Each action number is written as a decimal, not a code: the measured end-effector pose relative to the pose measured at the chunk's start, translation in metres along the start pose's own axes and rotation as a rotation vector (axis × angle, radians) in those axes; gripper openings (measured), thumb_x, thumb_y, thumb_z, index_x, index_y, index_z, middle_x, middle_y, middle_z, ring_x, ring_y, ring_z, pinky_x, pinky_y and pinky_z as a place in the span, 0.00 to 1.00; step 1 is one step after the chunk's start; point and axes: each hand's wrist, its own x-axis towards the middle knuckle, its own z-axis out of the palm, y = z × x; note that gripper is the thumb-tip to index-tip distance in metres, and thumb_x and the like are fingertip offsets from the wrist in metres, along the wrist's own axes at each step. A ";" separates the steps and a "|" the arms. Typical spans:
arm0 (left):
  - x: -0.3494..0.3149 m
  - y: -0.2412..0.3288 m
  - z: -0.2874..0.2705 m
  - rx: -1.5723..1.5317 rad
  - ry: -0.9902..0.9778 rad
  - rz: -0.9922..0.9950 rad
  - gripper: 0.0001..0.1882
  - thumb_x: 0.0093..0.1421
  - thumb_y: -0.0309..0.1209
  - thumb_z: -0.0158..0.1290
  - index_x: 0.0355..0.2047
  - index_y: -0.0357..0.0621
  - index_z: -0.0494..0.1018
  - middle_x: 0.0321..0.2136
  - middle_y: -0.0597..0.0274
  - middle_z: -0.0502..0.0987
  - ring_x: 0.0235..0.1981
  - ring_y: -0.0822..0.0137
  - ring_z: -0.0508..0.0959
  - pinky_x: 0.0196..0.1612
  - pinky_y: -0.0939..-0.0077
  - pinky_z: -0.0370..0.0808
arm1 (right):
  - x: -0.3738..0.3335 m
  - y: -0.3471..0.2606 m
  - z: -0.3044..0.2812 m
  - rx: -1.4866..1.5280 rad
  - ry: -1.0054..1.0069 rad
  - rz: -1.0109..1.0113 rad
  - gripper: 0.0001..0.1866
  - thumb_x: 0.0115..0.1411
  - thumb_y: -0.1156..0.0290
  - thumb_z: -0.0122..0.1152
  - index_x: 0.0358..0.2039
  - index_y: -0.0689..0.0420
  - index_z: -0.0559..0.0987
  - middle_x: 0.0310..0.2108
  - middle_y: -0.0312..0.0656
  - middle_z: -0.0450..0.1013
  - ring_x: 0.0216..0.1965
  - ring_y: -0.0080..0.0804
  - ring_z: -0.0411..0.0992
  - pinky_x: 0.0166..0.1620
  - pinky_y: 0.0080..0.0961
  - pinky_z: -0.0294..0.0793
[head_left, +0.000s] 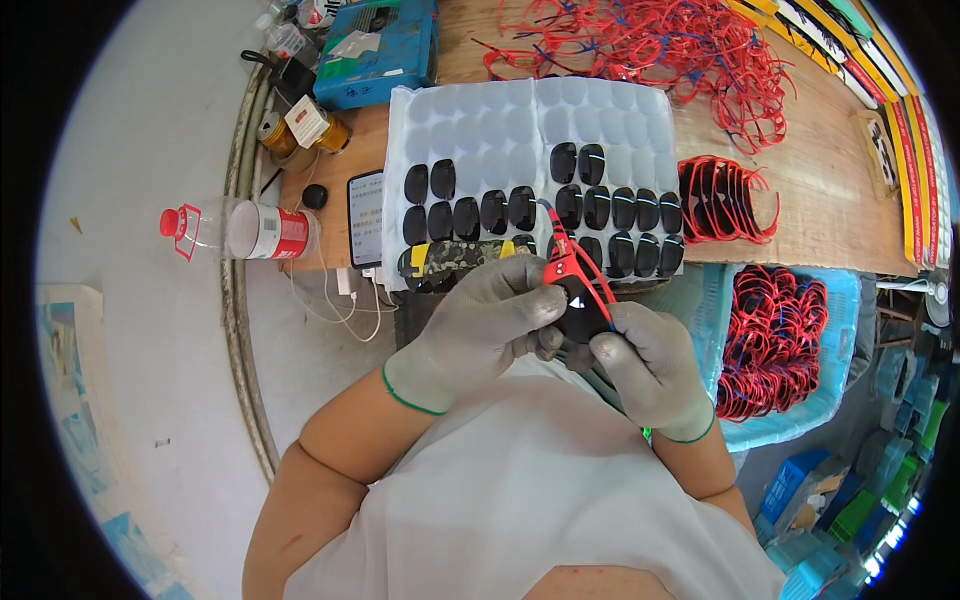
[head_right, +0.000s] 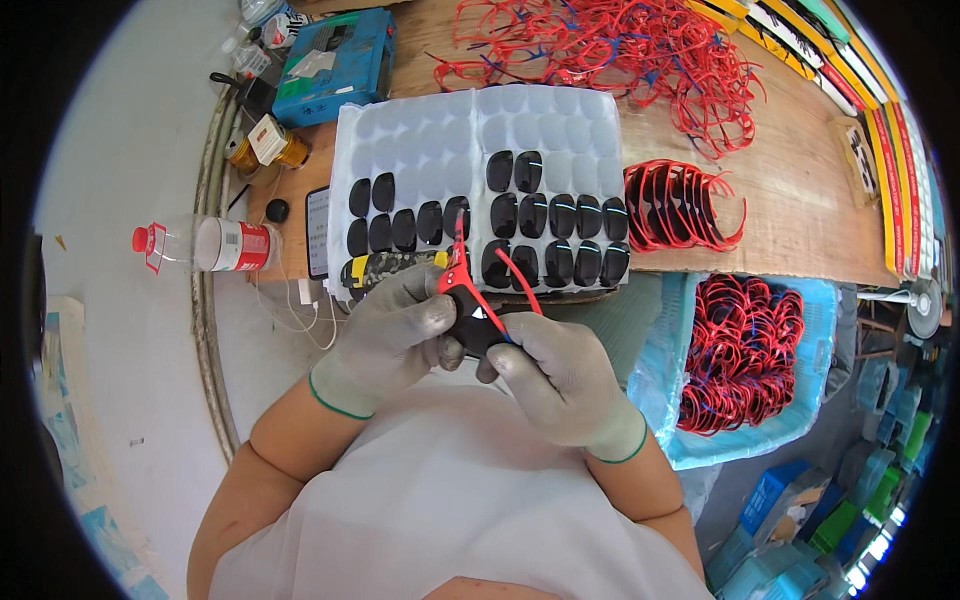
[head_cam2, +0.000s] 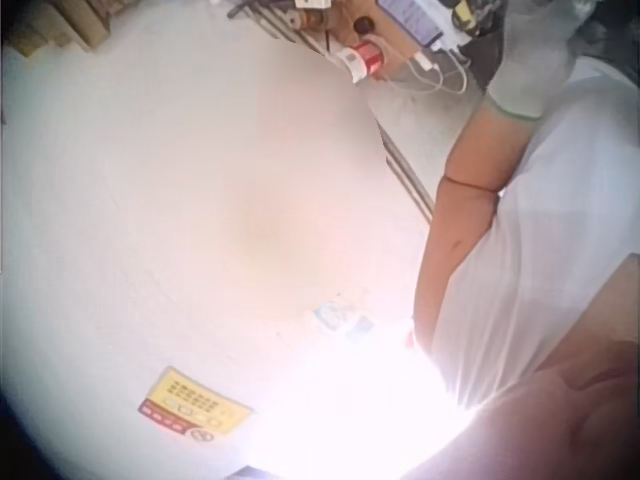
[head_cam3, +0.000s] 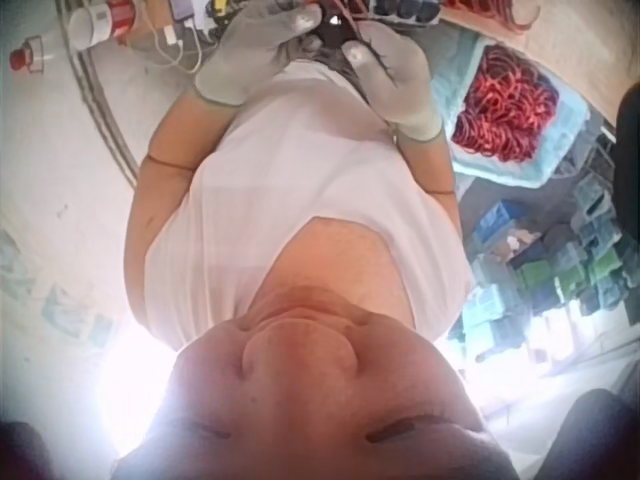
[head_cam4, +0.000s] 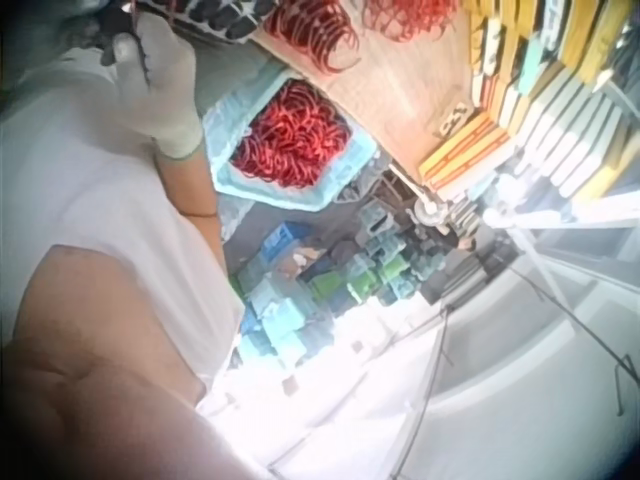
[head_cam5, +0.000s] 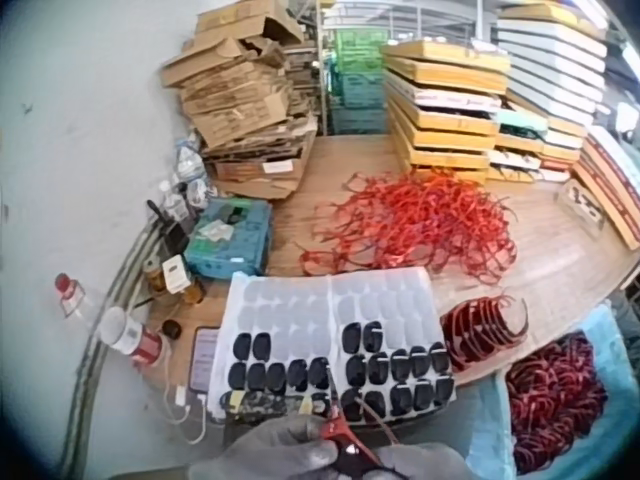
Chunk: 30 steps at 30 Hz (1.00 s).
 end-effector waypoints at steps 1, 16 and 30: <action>-0.001 -0.001 0.004 0.032 0.042 0.011 0.12 0.66 0.37 0.58 0.40 0.41 0.75 0.30 0.65 0.79 0.28 0.77 0.78 0.32 0.82 0.74 | 0.000 -0.001 -0.002 -0.064 -0.005 -0.029 0.07 0.62 0.76 0.53 0.28 0.63 0.77 0.18 0.42 0.72 0.19 0.34 0.72 0.26 0.28 0.71; -0.019 0.005 0.040 0.288 0.182 0.168 0.12 0.68 0.33 0.53 0.39 0.34 0.74 0.30 0.63 0.77 0.31 0.76 0.75 0.36 0.78 0.74 | 0.005 -0.022 -0.003 -0.340 0.076 -0.395 0.02 0.51 0.82 0.58 0.27 0.65 0.78 0.14 0.42 0.65 0.14 0.38 0.66 0.20 0.32 0.64; -0.012 0.013 0.038 0.469 0.173 0.226 0.10 0.70 0.30 0.50 0.34 0.34 0.73 0.29 0.62 0.77 0.29 0.75 0.80 0.32 0.81 0.77 | 0.002 -0.020 -0.008 -0.074 -0.042 -0.056 0.05 0.60 0.80 0.55 0.33 0.67 0.78 0.23 0.41 0.77 0.23 0.26 0.76 0.28 0.24 0.75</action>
